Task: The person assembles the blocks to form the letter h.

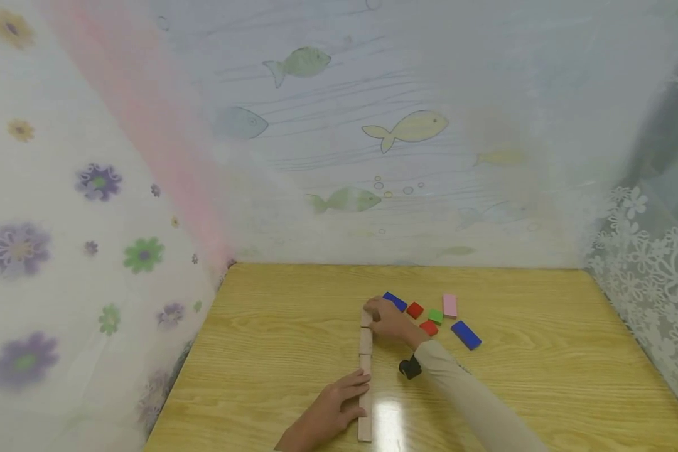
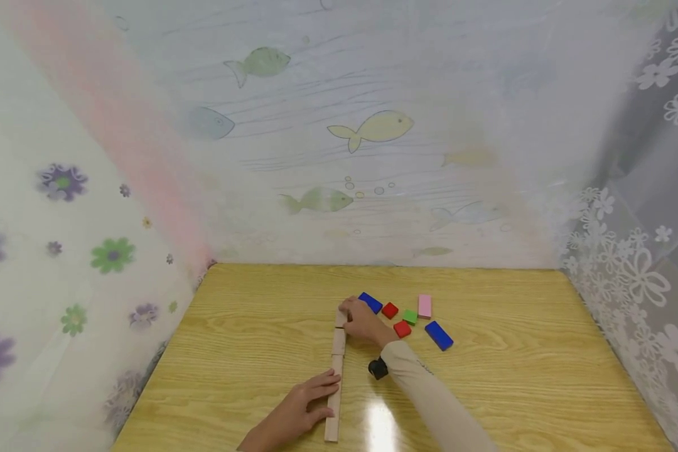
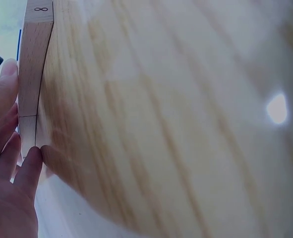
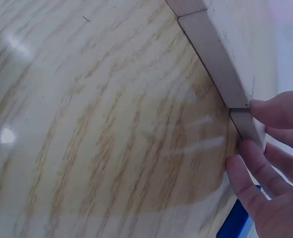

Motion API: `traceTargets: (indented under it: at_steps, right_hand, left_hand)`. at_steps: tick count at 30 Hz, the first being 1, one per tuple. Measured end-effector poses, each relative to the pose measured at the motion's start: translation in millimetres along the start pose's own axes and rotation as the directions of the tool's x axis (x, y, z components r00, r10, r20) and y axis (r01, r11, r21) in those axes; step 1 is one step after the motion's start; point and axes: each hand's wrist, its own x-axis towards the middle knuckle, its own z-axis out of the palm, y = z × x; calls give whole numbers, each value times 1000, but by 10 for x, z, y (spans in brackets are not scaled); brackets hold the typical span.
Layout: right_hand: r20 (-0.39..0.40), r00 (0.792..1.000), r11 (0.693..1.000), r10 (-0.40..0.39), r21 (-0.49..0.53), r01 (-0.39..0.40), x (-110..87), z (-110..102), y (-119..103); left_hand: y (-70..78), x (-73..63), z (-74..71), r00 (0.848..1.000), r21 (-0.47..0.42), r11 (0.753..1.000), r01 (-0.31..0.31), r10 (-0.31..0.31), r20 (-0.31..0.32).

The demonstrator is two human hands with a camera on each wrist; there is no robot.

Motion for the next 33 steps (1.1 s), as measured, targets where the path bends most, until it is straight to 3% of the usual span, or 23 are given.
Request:
traceTargets:
  at_steps: [15, 24, 33]
  right_hand:
    - [-21, 999, 999, -49, 1, 49, -17, 19, 12]
    - [-46, 996, 997, -77, -28, 76, -53, 53, 35]
    - [-52, 998, 999, -42, -8, 41, -56, 50, 13]
  left_hand:
    - [-28, -3, 23, 1000, -2, 1000, -17, 17, -24]
    - [-41, -18, 20, 1000, -4, 1000, -5, 5, 10]
    - [-8, -12, 1, 1000, -9, 1000, -13, 13, 2]
